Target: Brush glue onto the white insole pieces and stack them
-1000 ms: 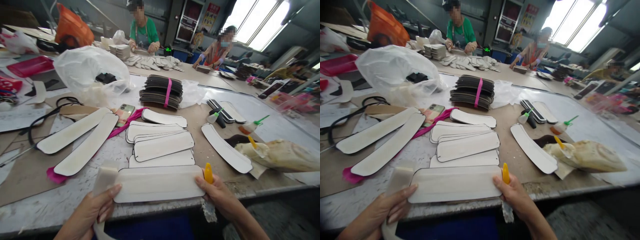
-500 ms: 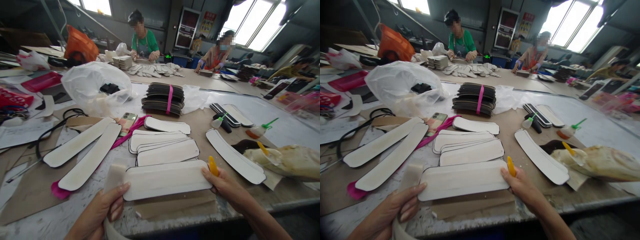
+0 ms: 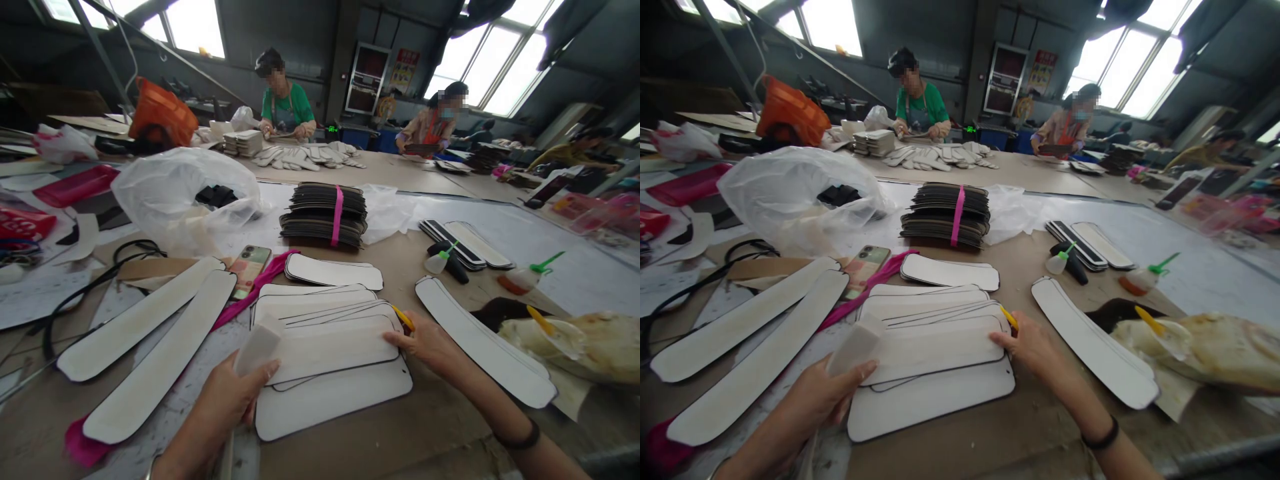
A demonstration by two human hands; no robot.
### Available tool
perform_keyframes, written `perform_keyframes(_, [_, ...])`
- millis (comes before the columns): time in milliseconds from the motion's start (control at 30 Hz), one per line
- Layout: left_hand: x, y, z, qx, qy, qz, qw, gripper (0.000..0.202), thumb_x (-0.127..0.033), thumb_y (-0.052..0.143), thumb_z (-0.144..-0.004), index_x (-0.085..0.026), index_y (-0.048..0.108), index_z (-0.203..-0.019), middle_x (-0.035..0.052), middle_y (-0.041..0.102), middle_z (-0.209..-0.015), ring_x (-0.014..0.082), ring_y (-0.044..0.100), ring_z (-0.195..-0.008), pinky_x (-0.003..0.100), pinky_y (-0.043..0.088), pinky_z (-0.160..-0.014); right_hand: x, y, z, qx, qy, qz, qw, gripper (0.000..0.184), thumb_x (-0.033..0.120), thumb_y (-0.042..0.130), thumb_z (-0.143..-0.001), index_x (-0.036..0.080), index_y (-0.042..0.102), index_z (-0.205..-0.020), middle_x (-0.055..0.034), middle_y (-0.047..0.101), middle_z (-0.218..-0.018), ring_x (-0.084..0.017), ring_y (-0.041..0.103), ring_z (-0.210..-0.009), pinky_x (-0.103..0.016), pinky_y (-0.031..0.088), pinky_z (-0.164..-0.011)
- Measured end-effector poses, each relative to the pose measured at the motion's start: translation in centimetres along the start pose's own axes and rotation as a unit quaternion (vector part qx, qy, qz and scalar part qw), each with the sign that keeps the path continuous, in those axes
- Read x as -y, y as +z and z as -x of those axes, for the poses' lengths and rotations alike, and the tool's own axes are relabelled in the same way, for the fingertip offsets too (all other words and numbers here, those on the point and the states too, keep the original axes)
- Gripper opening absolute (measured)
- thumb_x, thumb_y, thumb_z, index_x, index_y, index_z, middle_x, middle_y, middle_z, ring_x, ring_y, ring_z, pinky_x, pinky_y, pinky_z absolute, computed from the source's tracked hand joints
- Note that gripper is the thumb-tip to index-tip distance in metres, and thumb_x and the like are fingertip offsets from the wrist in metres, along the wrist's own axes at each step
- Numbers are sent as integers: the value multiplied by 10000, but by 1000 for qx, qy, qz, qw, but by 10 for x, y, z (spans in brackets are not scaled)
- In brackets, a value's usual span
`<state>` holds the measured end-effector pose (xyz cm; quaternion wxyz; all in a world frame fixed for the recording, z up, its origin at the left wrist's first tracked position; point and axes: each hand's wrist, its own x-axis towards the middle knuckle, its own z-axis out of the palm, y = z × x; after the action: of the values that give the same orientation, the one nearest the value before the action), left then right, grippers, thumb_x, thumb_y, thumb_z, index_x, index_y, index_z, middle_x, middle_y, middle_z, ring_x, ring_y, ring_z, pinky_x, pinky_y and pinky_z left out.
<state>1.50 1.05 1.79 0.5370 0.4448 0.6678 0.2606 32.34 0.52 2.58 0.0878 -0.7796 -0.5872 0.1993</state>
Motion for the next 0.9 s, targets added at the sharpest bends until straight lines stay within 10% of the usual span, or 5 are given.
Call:
perform_keyframes(567, [2,-3,-2,-65,42,-93,993,263,-465,597,-623,-209,614,-681,-80,392,-330,161,389,-354,251,282,-412,5,-13,-2,9,-12,-127,992,299,452,631,-684,211,621,-862,-14,658,-783,-220,595,-720,-294,435,-654])
perform_keyframes(900, [-9,-38,-23,-133,-78,-74,985,508,-616,701,-463,-203,426,-351,-28,447,-361,156,437,-432,286,328,-530,36,-46,-18,145,-32,-411,899,269,416,667,-697,176,597,-795,22,584,-715,-120,529,-634,-213,420,-565])
